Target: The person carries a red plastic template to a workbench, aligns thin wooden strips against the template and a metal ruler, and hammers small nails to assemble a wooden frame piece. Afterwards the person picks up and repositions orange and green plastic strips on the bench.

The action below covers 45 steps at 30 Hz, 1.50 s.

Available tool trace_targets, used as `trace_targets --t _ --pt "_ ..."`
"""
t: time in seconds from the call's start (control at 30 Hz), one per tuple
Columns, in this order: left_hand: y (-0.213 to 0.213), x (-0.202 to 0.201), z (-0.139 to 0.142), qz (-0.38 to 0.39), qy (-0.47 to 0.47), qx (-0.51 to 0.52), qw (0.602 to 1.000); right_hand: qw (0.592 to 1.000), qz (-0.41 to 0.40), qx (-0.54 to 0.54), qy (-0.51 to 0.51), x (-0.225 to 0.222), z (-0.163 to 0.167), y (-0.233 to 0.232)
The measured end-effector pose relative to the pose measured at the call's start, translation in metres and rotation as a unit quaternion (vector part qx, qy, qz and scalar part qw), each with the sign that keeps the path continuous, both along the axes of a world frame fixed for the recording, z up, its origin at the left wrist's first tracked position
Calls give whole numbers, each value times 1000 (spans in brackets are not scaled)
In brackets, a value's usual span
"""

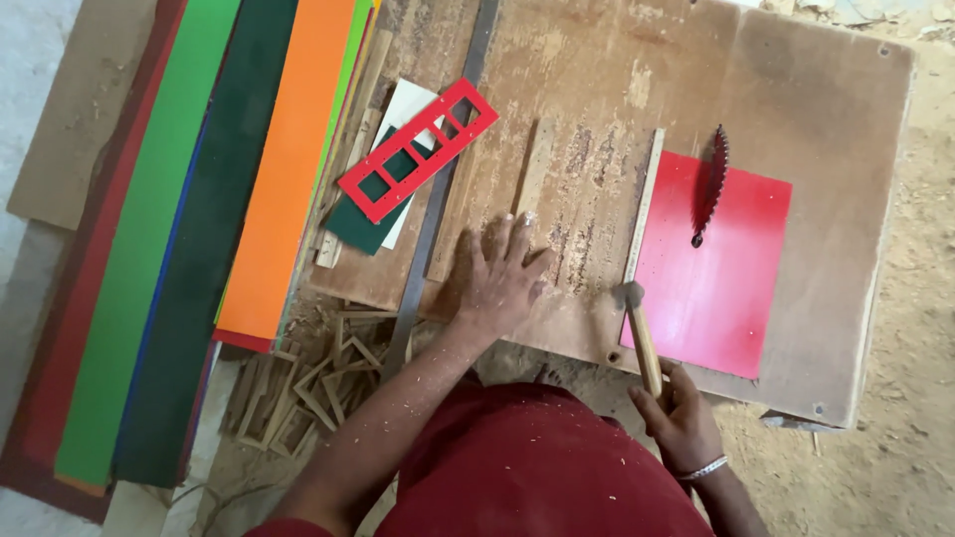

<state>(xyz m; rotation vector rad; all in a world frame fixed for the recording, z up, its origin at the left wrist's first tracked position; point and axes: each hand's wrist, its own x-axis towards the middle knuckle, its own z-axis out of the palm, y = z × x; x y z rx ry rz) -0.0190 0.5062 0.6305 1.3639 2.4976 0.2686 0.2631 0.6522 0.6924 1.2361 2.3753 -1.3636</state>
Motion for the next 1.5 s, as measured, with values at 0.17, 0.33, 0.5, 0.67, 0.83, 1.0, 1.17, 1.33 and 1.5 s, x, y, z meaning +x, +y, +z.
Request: trace_targets --t 0.17,0.33,0.5,0.67,0.83,1.0,1.17,1.33,1.5 --pt "-11 1 1 55 4 99 994 943 -73 -294 137 -10 17 11" --pt "-31 4 10 66 58 174 981 997 29 -67 -39 -25 30 2" --pt "-36 5 15 80 64 178 979 954 64 -276 99 -29 83 12" --pt "-39 4 15 80 48 185 978 899 113 -346 243 -60 107 22" --pt "-34 3 1 81 45 206 974 942 184 187 208 -112 91 16" --pt "-29 5 -13 92 34 239 966 866 128 49 482 -178 61 42" --pt "-27 6 -19 109 49 250 961 863 90 -46 495 -220 51 47" --pt "-26 8 -25 108 54 244 962 890 164 -76 419 -273 42 30" --pt "-20 8 -27 118 37 258 958 920 228 -45 314 -317 30 13"
